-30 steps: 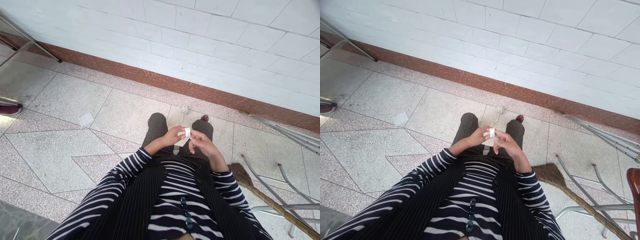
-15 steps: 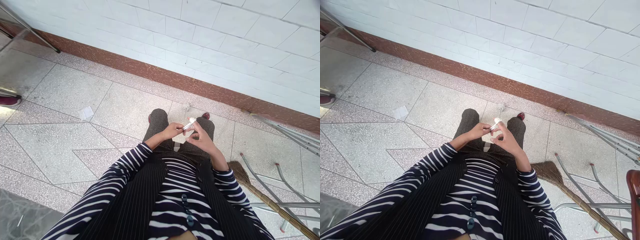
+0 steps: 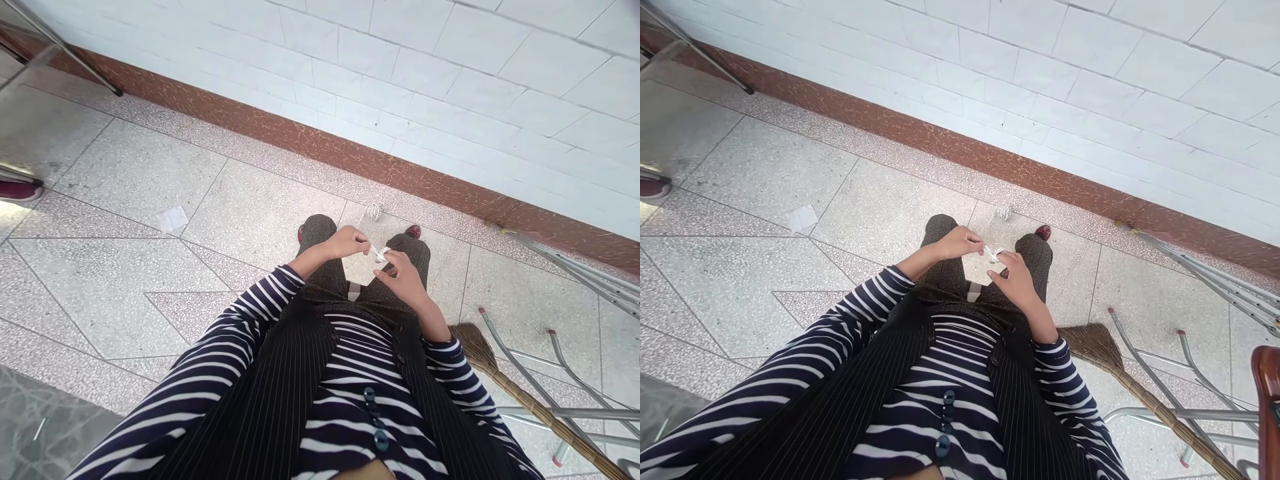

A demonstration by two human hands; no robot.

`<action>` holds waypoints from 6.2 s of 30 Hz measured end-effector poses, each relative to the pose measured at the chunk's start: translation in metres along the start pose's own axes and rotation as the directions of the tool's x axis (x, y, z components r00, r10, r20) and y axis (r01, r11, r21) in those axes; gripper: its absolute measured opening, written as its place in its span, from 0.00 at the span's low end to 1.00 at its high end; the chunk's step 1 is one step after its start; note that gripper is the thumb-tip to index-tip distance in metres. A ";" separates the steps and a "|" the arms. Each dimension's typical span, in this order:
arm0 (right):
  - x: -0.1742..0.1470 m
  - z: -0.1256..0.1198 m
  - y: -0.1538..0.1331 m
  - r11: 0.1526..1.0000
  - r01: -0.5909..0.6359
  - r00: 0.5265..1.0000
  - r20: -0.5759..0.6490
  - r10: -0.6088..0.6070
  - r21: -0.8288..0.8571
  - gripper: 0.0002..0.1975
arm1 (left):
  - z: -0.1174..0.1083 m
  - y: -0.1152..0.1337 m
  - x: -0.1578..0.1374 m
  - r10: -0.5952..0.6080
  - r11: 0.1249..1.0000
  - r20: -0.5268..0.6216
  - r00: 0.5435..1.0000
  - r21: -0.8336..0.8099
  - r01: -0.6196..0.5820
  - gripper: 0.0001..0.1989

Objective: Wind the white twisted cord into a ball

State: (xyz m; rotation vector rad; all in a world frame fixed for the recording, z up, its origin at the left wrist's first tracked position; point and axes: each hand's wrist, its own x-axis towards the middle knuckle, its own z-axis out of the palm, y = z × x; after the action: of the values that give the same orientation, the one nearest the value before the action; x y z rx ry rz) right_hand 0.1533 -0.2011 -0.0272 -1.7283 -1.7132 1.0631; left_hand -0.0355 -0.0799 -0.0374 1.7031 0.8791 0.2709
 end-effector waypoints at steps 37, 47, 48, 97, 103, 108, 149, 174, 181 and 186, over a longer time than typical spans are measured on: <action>0.005 -0.005 0.009 0.993 -0.060 0.998 -0.013 0.059 -0.099 0.37 | 0.007 0.009 -0.018 0.266 0.936 0.020 0.964 0.231 -0.264 0.14; -0.006 -0.003 -0.005 0.877 -0.024 0.997 0.081 -0.017 0.480 0.19 | 0.013 0.001 0.006 0.205 0.979 -0.030 0.978 0.003 -0.205 0.16; -0.006 -0.003 -0.006 0.849 -0.021 0.997 0.078 -0.024 0.528 0.17 | 0.017 -0.001 0.004 0.186 0.979 -0.026 0.982 -0.078 -0.188 0.15; -0.004 0.003 -0.016 0.493 -0.196 0.979 0.141 0.146 0.848 0.31 | 0.053 -0.021 -0.026 0.056 0.969 0.064 0.996 -0.244 -0.038 0.14; 0.001 0.001 0.004 0.938 -0.084 0.995 -0.023 0.097 0.338 0.40 | 0.050 -0.023 -0.044 -0.021 0.965 0.090 0.996 0.262 -0.003 0.14; -0.002 0.003 0.029 0.986 -0.095 0.995 0.028 0.100 -0.135 0.39 | 0.020 -0.010 -0.042 0.093 0.923 0.052 0.994 0.371 -0.106 0.15; -0.005 0.002 -0.007 0.543 -0.095 0.978 0.180 -0.106 0.834 0.29 | 0.035 -0.011 -0.011 0.141 0.892 0.080 0.987 -0.442 -0.092 0.20; 0.017 0.017 -0.008 0.491 -0.073 0.980 -0.030 0.199 0.868 0.16 | 0.032 -0.010 0.005 0.000 0.843 -0.008 1.000 -0.538 -0.005 0.18; 0.021 0.022 -0.004 0.567 -0.027 0.939 -0.174 0.298 0.823 0.16 | 0.027 -0.002 0.000 0.029 0.956 -0.116 0.993 -0.285 -0.061 0.13; 0.017 0.012 0.001 0.767 0.005 0.951 -0.240 0.195 0.642 0.28 | 0.019 0.007 -0.006 0.053 0.997 -0.152 0.987 0.071 -0.042 0.13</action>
State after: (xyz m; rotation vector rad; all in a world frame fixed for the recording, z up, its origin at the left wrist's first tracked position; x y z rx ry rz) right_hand 0.1434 -0.1866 -0.0383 -1.4321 -0.9203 1.1822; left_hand -0.0253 -0.0985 -0.0363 1.7856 0.9709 0.4129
